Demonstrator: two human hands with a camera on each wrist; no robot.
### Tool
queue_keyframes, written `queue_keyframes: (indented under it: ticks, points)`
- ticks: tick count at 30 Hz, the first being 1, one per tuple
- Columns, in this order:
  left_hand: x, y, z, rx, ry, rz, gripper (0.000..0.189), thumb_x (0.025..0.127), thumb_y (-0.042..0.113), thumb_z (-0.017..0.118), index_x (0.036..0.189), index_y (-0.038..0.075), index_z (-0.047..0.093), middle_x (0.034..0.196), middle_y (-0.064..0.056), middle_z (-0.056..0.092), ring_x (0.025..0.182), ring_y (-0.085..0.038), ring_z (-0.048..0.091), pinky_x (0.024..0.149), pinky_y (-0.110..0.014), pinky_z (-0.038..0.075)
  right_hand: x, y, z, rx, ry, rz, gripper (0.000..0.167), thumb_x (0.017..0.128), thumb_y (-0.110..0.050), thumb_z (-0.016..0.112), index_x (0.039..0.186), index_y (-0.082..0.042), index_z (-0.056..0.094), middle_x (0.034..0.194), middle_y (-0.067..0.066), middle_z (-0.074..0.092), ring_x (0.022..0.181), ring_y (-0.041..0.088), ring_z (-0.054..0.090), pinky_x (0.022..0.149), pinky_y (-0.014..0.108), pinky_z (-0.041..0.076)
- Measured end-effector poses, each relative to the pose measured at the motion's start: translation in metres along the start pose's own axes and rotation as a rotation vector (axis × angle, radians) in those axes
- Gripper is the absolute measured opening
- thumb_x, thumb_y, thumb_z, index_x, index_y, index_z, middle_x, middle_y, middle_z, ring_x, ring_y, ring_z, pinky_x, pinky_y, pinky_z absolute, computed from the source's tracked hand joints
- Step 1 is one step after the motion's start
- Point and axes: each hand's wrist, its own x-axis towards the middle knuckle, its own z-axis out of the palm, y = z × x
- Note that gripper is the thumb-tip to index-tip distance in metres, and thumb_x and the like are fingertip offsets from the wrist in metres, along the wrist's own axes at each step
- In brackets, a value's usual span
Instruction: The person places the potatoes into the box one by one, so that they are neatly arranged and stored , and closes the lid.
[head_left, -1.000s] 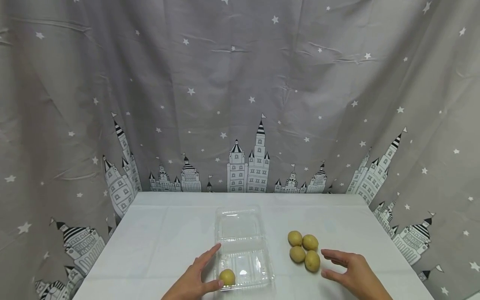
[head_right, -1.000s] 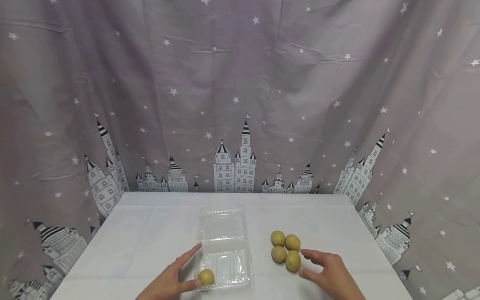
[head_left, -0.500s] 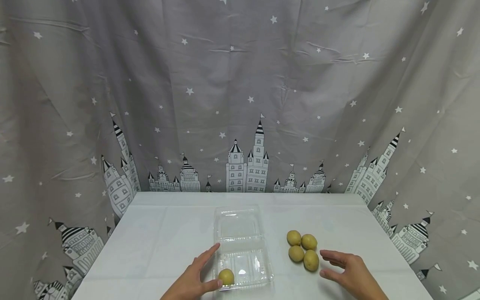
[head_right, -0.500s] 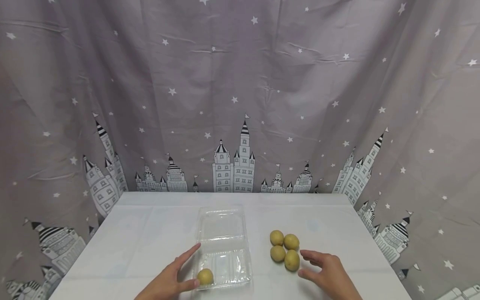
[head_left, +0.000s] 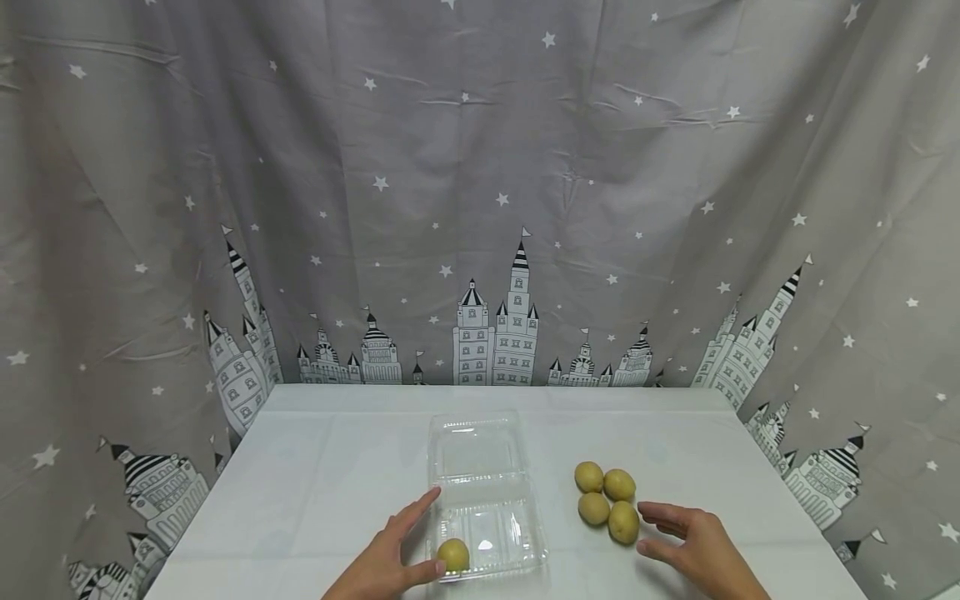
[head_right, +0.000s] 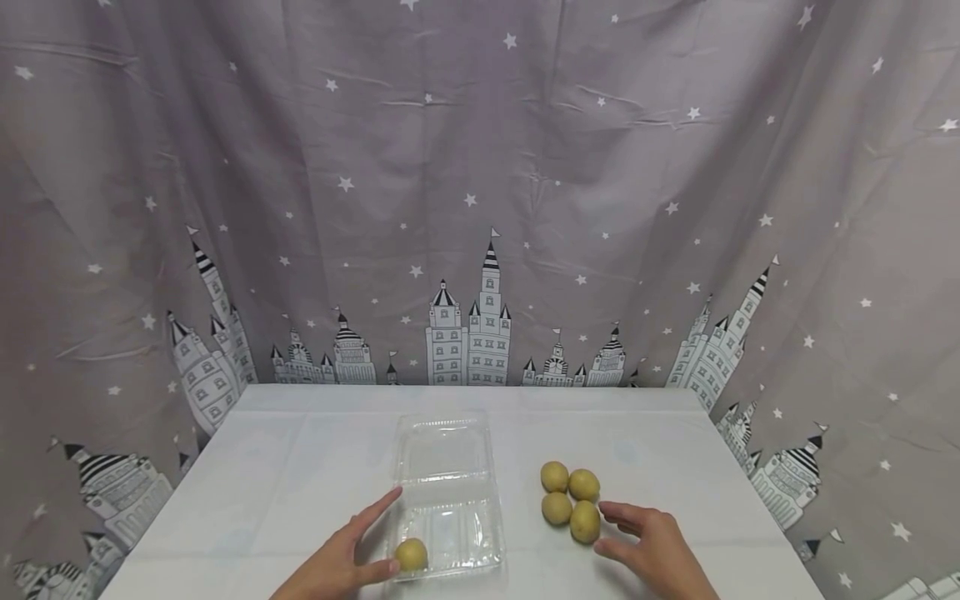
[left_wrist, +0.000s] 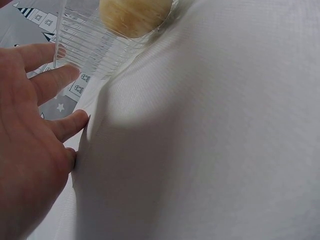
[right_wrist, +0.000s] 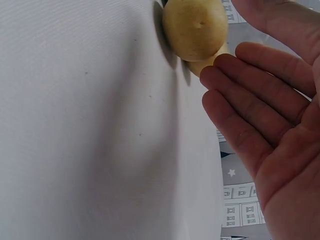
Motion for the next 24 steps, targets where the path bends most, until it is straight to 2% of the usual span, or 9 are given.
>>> queue_keyframes:
  ticks: [4, 13, 19, 24]
  points:
    - [-0.001, 0.001, 0.0, -0.002, -0.001, 0.006, 0.103, 0.086, 0.045, 0.088, 0.172, 0.021, 0.036, 0.174, -0.028, 0.035, 0.158, -0.067, 0.027, 0.114, -0.091, 0.029, 0.003, 0.005, 0.003, 0.008, 0.001, 0.009, 0.055, 0.091, -0.031, 0.091, 0.135, -0.002, 0.076, 0.137, 0.015, 0.077, 0.121, 0.037, 0.077, 0.099, 0.036, 0.065]
    - [0.0, 0.002, 0.002, -0.011, 0.007, -0.047, 0.103, 0.086, 0.048, 0.089, 0.172, 0.023, 0.038, 0.174, -0.028, 0.036, 0.156, -0.068, 0.028, 0.112, -0.092, 0.03, 0.007, 0.009, 0.008, 0.018, 0.01, 0.049, 0.058, 0.088, -0.031, 0.092, 0.134, -0.001, 0.075, 0.136, 0.015, 0.077, 0.123, 0.035, 0.076, 0.099, 0.032, 0.064]
    - [0.0, 0.001, 0.001, -0.01, 0.005, -0.008, 0.103, 0.086, 0.045, 0.089, 0.172, 0.021, 0.037, 0.174, -0.028, 0.036, 0.157, -0.067, 0.028, 0.114, -0.091, 0.03, 0.009, 0.009, 0.013, 0.029, 0.036, 0.041, 0.057, 0.088, -0.028, 0.093, 0.134, 0.0, 0.075, 0.134, 0.015, 0.078, 0.121, 0.028, 0.078, 0.1, 0.029, 0.064]
    - [-0.001, 0.0, 0.0, -0.01, 0.004, 0.011, 0.104, 0.086, 0.045, 0.089, 0.172, 0.02, 0.037, 0.174, -0.028, 0.036, 0.157, -0.066, 0.028, 0.114, -0.091, 0.029, 0.011, 0.008, 0.016, -0.004, 0.067, 0.038, 0.056, 0.087, -0.027, 0.094, 0.133, -0.001, 0.076, 0.132, 0.012, 0.079, 0.119, 0.02, 0.078, 0.099, 0.027, 0.063]
